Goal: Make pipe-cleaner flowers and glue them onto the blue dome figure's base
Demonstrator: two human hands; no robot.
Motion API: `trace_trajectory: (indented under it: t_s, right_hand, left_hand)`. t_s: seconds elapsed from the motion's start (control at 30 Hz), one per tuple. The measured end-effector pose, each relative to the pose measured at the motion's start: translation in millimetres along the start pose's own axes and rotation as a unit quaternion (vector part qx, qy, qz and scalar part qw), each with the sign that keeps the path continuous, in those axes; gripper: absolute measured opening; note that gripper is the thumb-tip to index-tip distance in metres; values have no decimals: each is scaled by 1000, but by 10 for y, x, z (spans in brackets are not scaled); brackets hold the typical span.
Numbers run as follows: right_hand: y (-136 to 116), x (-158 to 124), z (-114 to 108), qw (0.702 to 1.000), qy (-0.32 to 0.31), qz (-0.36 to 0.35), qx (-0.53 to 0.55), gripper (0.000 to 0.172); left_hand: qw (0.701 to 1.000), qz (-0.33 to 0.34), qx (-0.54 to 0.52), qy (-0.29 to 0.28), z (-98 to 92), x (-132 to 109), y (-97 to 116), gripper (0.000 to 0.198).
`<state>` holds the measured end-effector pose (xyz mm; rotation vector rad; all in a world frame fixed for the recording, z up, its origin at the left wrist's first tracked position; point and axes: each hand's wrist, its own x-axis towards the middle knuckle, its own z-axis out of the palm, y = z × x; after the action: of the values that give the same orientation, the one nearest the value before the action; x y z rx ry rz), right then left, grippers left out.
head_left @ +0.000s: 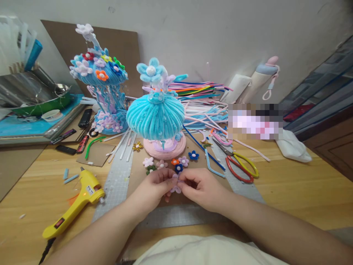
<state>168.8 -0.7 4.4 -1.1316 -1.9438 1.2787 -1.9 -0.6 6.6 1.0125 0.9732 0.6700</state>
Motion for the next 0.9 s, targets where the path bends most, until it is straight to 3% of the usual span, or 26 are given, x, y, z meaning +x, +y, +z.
trace_trajectory:
  t_s: [0.2,0.4,0.5,0.7,0.8,0.9]
  right_hand:
    - [-48,25,19,986,21,60,151,16]
    - [-75,35,38,954,13,162,252,16]
    - [-50,45,44,944,13,180,275,18]
    - [-4,50,30,968,20,78,237,17]
    - [-5,21,-4,988,35,3,153,10]
    - [-8,-3,-45,998,29,-28,57,8]
  left_hand:
    - [998,21,-55,22,34,-15,-8,29]
    - [994,94,45,24,40,-21,-26,17]
    - [994,91,45,31,38,-10,-25,19]
    - [997,16,-75,15,33,-17,23,27]
    - [991,-23,-130,3,24,-46,55,25]
    - [983,-48,-175,-27,5,-61,65,20]
